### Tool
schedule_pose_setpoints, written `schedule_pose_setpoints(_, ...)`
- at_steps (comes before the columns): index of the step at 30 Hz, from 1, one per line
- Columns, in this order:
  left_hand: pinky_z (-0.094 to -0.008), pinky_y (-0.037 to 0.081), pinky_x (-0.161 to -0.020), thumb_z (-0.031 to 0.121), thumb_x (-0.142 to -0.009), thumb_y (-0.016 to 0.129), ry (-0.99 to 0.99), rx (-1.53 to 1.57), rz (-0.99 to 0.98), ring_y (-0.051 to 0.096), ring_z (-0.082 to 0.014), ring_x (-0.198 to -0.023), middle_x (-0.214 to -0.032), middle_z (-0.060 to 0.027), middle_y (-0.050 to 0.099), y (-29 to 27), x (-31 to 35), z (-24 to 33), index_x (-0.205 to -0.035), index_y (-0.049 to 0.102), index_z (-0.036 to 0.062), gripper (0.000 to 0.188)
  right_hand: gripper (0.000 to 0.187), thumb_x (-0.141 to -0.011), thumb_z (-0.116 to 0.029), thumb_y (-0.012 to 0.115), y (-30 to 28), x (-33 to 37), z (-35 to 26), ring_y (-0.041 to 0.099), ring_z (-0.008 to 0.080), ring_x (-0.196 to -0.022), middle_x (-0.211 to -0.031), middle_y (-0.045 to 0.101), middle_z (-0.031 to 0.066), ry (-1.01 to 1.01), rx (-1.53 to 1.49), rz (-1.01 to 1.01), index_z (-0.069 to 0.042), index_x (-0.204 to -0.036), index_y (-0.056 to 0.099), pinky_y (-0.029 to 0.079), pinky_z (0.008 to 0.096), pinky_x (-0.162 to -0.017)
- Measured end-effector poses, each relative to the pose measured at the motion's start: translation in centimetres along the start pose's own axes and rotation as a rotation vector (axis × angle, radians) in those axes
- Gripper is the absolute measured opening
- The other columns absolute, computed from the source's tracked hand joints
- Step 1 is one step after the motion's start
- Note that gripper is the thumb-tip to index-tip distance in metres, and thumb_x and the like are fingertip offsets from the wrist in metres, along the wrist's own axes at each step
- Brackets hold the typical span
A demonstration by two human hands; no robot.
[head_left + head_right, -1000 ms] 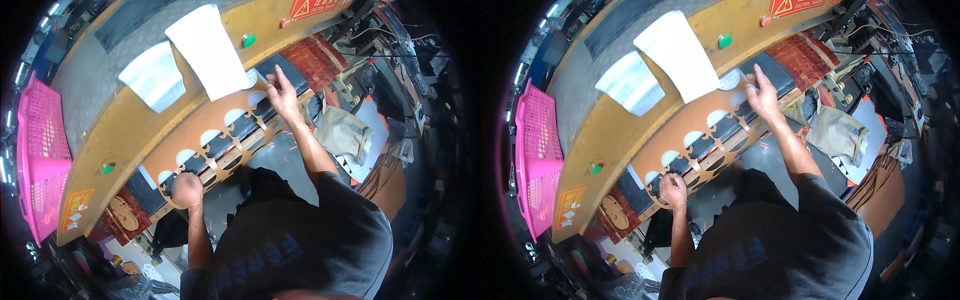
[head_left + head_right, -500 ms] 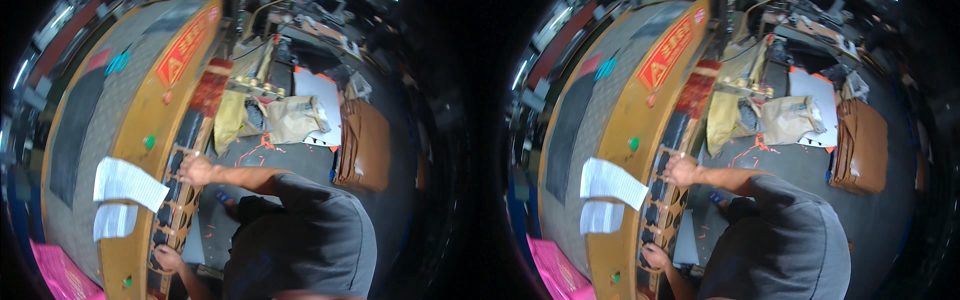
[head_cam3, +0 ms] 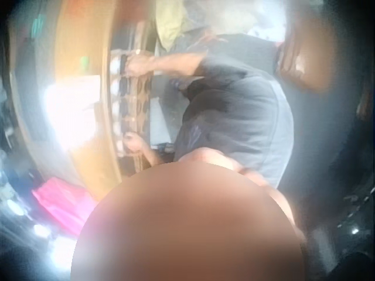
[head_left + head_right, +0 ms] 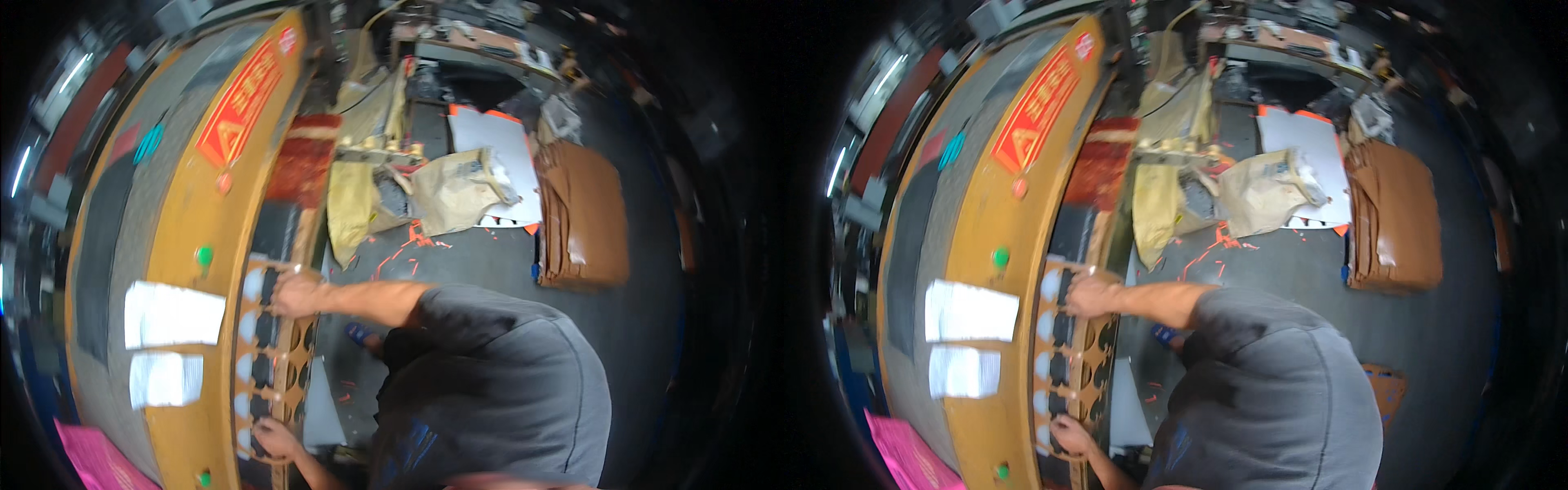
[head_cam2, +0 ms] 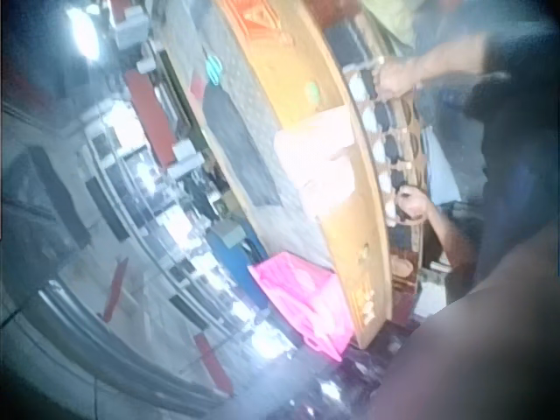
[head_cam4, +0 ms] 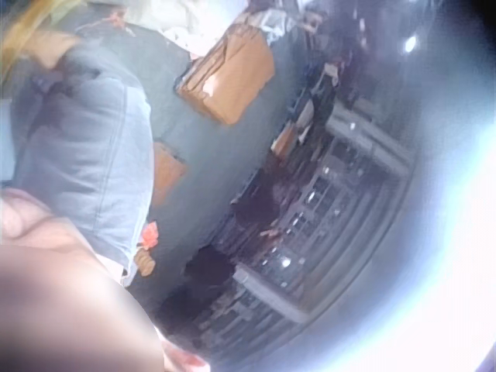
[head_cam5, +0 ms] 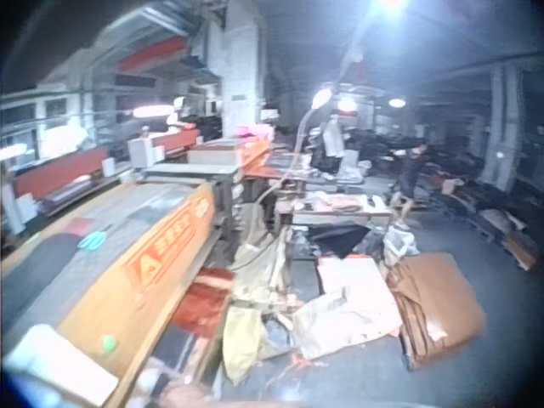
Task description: The person repeatedly rubs small white pads against a brown sheet on a workbench, then removes and stacks brown cutouts. They place a new brown sheet on the bench and continue rubbing with the pads.
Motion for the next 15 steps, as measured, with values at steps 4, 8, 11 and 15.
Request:
schedule_pose_setpoints(4,-0.0517,0.055,-0.077,0.027,-0.095,0.068,0.022,0.125,0.063,0.071,-0.0417,-0.086,-0.096,-0.02,0.075,-0.3,4.4,-1.1,-0.092,0.074,0.0014,0.027,0.033,-0.093,-0.04,0.065,0.0,3.2,1.1,0.07,0.0377,-0.109,-0.107,0.076,0.0181,0.132,-0.022,-0.134,-0.011,-0.104,0.079,0.054,0.0499,-0.1)
schedule_pose_setpoints(8,-0.0496,0.051,-0.067,0.028,-0.094,0.07,-0.014,0.242,0.059,0.067,-0.0386,-0.073,-0.078,-0.0149,0.069,-0.7,7.4,-1.1,-0.084,0.073,0.0085,0.022,0.046,-0.092,-0.035,0.072,-3.8,1.8,1.3,0.062,0.0435,-0.119,-0.122,0.068,0.0236,0.075,-0.2,0.18,-0.005,-0.128,0.071,0.05,0.052,-0.106)
schedule_pose_setpoints(11,-0.0487,0.049,-0.065,0.033,-0.096,0.068,-0.058,0.207,0.007,0.063,-0.0372,-0.069,-0.076,-0.0135,0.066,-0.3,7.8,-1.0,-0.086,0.071,0.0093,0.026,0.065,-0.092,-0.042,0.073,-2.7,-4.2,1.1,0.051,0.0495,-0.134,-0.154,0.05,0.0275,0.197,-0.055,0.097,-0.008,-0.146,0.062,0.045,0.0533,-0.114)
schedule_pose_setpoints(15,-0.0525,0.052,-0.067,0.033,-0.096,0.069,0.051,0.045,0.133,0.066,-0.0395,-0.074,-0.082,-0.0157,0.07,0.6,6.0,-0.2,-0.083,0.07,0.0121,0.025,0.069,-0.096,-0.041,0.065,1.2,-10.6,-0.6,0.037,0.0588,-0.146,-0.168,0.03,0.0324,0.224,0.181,-0.157,-0.016,-0.159,0.05,0.031,0.0628,-0.124)
Point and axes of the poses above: each hand's wrist, its own x-axis away from the middle knuckle, its own y-axis out of the palm, z = x × y, the point moved 8 cm from there along -x, towards the middle knuckle
